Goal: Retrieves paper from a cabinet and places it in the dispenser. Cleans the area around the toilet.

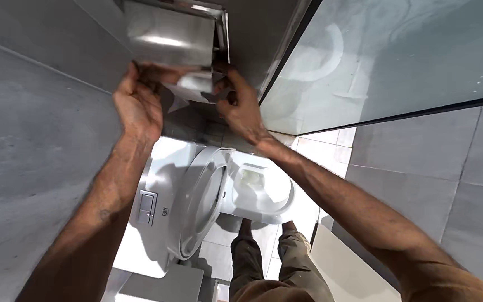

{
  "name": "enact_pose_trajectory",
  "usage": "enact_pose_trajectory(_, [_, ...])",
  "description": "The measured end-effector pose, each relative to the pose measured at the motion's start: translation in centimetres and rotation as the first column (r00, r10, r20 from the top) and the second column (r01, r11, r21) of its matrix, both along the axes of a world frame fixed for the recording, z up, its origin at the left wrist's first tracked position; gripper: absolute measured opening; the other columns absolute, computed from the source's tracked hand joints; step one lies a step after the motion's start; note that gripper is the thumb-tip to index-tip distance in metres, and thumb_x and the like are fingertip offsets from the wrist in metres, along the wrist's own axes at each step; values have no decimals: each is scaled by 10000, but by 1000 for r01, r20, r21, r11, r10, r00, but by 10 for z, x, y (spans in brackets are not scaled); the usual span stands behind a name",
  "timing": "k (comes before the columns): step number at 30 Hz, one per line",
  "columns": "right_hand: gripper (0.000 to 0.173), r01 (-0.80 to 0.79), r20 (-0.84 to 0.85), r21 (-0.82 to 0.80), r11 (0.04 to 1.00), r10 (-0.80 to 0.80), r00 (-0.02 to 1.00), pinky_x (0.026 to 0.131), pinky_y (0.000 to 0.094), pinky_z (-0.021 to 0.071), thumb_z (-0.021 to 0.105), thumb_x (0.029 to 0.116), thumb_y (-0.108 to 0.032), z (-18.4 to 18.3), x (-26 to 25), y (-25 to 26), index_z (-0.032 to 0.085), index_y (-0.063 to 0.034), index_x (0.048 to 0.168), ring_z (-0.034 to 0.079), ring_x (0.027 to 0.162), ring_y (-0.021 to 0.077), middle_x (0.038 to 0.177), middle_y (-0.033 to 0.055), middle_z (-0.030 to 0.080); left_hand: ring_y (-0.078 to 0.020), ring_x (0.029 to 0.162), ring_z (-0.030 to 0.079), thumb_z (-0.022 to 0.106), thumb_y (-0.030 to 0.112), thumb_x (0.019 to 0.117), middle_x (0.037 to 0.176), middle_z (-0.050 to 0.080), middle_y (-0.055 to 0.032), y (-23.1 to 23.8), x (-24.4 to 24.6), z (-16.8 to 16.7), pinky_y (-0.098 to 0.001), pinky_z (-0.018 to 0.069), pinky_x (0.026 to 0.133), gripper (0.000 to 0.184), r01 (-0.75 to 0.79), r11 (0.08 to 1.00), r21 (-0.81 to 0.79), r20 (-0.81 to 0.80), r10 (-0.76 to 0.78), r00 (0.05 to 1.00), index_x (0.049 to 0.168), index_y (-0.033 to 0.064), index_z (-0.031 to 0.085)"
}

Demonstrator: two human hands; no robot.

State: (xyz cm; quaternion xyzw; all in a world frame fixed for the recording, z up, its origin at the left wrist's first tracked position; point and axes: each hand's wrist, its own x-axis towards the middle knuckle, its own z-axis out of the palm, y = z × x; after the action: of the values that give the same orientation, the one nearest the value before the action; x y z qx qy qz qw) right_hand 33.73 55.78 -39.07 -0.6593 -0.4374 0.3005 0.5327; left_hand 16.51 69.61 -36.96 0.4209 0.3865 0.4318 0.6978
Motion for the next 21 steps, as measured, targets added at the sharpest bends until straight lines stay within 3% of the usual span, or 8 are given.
enact_pose_trajectory(5, [621, 13, 5, -10, 1000, -13, 1000, 519, 359, 533, 591, 832, -16, -34, 8, -66, 526, -76, 1447, 615, 623, 144, 1032, 34, 733, -237, 1294, 570, -34, 528, 1081, 1335, 624, -141, -2, -5, 13, -412, 446, 1112, 822, 105, 994, -18, -46, -106, 993, 1350, -5, 531])
enact_pose_trajectory(8, [579, 9, -25, -87, 996, -11, 1000, 426, 332, 440, 549, 867, 25, -64, 5, -152, 509, -115, 1427, 532, 529, 176, 991, 62, 722, -221, 1391, 500, -82, 585, 1045, 1467, 558, -118, -5, -7, 21, -400, 399, 1164, 898, 160, 987, -26, -122, -162, 979, 1452, 20, 486])
enact_pose_trajectory(11, [551, 108, 71, -318, 942, -90, 993, 529, 420, 548, 560, 867, -23, -116, 13, -237, 541, -135, 1406, 637, 641, 201, 1051, 54, 721, -200, 1401, 494, -31, 577, 1065, 1468, 573, -82, -20, -7, 39, -399, 413, 1145, 845, 7, 999, -40, -168, -14, 986, 1451, 50, 505])
enact_pose_trajectory(13, [509, 156, 118, -585, 796, -107, 987, 597, 507, 570, 593, 880, -67, -149, 11, -320, 576, -149, 1381, 673, 690, 253, 1036, 68, 732, -179, 1255, 604, 49, 514, 1105, 1280, 688, -68, -51, -5, 56, -378, 493, 1021, 740, -226, 973, -56, -193, 211, 958, 1322, 49, 583])
enact_pose_trajectory(16, [453, -90, -57, -943, 321, 110, 992, 884, 626, 560, 589, 989, -226, -186, 25, -455, 562, -84, 1419, 711, 1002, 394, 1166, 203, 712, -164, 1099, 676, 131, 424, 1132, 1085, 744, -31, -125, 0, 85, -360, 534, 918, 606, -281, 960, -3, -178, 276, 945, 1196, 81, 626])
enact_pose_trajectory(18, [447, -322, -312, -947, 1, 255, 915, 956, 671, 501, 645, 996, -258, -188, 27, -539, 595, -13, 1367, 658, 1107, 467, 1229, 293, 665, -160, 1014, 660, 168, 327, 1133, 1041, 698, -20, -194, -9, 88, -359, 538, 899, 497, -80, 990, 116, -157, 97, 983, 1186, 71, 590])
enact_pose_trajectory(19, [414, -389, -397, -917, -92, 334, 855, 959, 677, 490, 666, 982, -255, -183, 30, -563, 638, -16, 1318, 649, 1123, 465, 1234, 285, 667, -148, 980, 658, 225, 281, 1126, 1039, 686, -16, -230, -16, 84, -350, 549, 890, 425, 46, 978, 202, -191, -6, 982, 1179, 67, 588])
enact_pose_trajectory(21, [382, -457, -467, -878, -140, 453, 760, 1019, 675, 453, 666, 981, -244, -169, 41, -575, 667, -29, 1296, 615, 1213, 452, 1296, 260, 655, -149, 976, 667, 407, 264, 1081, 1080, 694, -40, -298, -30, 64, -345, 565, 880, 300, 296, 925, 236, -381, -192, 904, 1146, 67, 624])
